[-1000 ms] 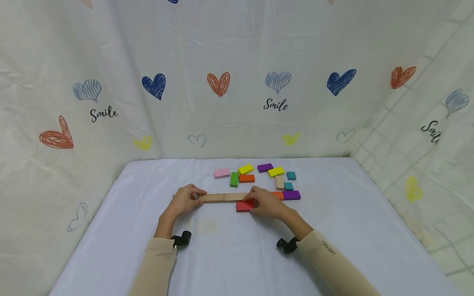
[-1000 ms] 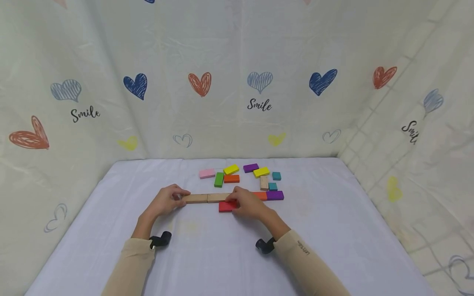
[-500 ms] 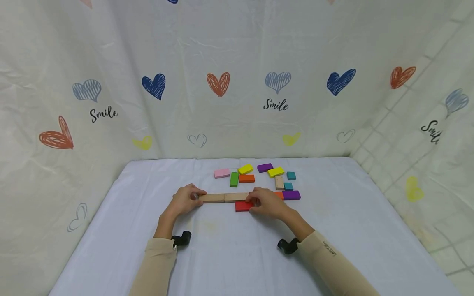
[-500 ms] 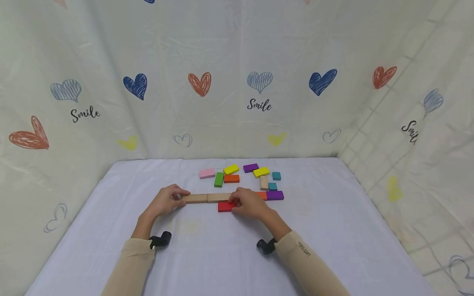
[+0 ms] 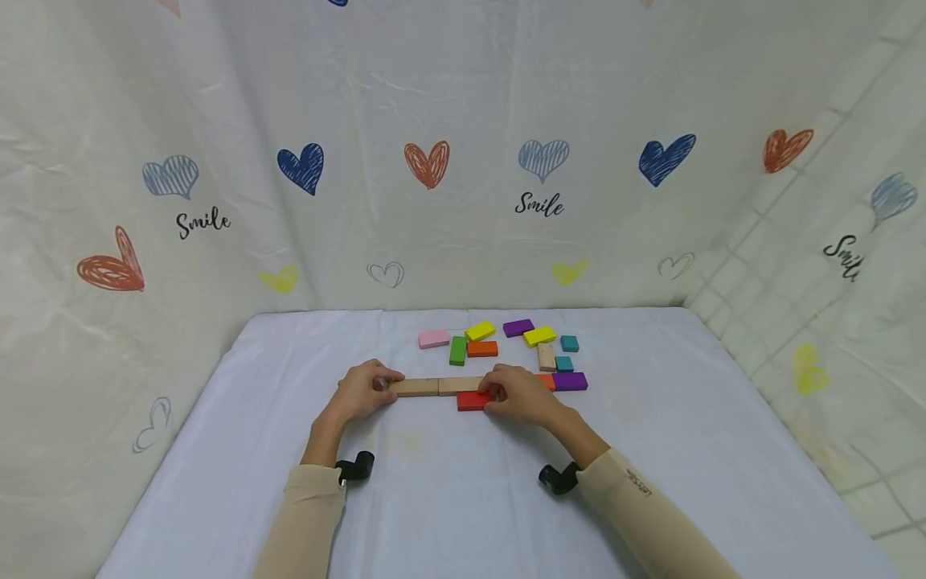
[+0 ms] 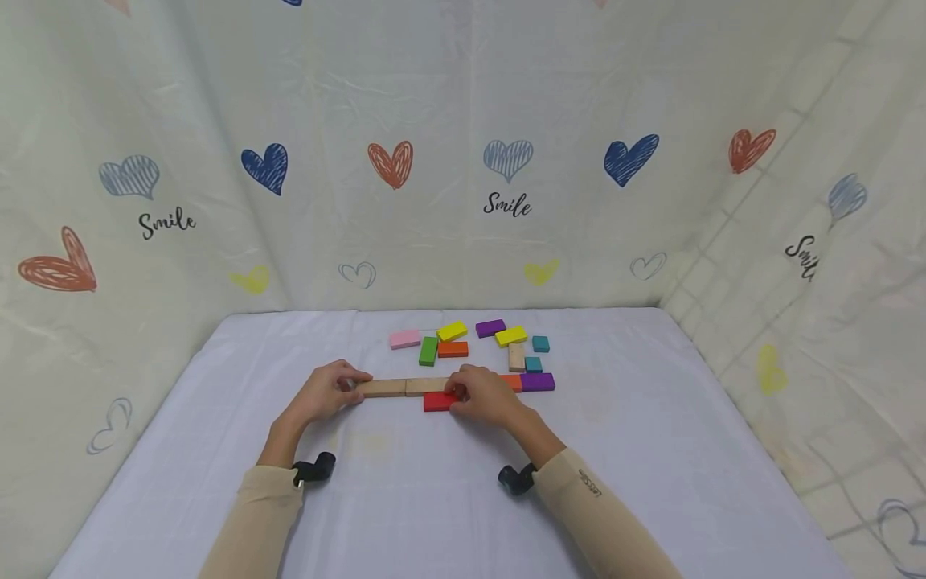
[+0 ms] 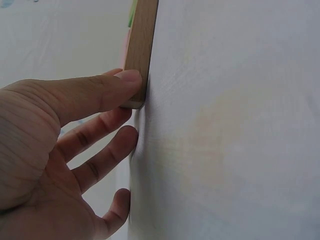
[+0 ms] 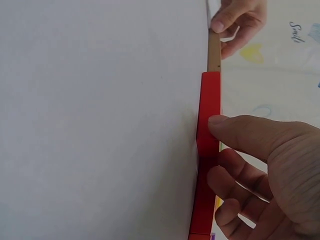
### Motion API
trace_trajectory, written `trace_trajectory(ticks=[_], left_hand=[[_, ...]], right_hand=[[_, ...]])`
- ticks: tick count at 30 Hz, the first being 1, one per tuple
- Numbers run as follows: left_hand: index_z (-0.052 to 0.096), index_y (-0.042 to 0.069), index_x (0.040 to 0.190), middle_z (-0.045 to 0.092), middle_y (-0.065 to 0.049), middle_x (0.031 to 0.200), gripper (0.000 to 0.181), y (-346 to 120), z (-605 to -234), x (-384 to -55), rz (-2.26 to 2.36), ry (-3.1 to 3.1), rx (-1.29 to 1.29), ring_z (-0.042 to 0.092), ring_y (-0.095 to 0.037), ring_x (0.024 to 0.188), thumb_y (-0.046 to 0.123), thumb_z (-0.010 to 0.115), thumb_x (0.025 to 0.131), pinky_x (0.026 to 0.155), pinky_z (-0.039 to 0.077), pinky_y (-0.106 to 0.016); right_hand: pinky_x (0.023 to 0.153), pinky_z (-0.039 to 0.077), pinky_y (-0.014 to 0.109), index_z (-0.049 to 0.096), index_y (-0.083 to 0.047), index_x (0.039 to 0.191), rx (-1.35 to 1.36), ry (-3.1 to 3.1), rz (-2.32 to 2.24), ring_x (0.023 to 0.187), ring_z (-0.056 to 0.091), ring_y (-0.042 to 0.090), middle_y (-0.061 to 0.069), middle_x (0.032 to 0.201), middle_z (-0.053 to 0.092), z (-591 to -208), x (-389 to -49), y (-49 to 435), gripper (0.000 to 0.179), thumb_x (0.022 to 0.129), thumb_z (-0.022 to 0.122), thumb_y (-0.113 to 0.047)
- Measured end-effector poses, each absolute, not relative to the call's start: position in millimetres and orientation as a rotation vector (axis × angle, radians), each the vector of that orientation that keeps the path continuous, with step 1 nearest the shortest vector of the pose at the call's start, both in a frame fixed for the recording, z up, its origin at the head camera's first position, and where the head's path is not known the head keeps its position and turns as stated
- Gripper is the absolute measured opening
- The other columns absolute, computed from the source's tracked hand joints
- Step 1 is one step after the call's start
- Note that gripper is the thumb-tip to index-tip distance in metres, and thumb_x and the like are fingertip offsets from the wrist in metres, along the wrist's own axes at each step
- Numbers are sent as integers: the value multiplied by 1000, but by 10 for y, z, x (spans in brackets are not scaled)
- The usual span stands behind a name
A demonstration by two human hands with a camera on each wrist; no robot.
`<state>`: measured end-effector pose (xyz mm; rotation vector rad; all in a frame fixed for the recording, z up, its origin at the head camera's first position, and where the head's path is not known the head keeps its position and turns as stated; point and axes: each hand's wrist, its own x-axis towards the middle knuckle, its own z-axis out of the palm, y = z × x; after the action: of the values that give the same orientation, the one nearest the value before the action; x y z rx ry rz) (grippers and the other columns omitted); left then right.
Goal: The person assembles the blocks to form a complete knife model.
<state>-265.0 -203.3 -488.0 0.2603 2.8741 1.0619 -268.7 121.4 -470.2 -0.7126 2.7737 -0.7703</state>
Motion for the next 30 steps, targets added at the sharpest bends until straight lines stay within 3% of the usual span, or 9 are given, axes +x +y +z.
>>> trace_trajectory(ticks=[18,30], left_hand=[[79,21,116,66,0,105,32,-2029,-4872,-2650,1065,2869,251,55,-16,86,13,82,86,72,39,-33],[79,20,116,67,-1,105,32,-2026,-4841,-2633,1068,2872,260,55,-16,85,12,82,86,73,38,-33]], right_hand=[[77,51,24,74,-21,110,-748,2790,-763,85,57,11,-6,92,63,-4735,-2715,1225,27,85,84,-22],[75,53,28,73,-12,116,-664,2797,-984,90,59,17,-1,96,65,-4605,-2950,1509,27,90,79,-20]])
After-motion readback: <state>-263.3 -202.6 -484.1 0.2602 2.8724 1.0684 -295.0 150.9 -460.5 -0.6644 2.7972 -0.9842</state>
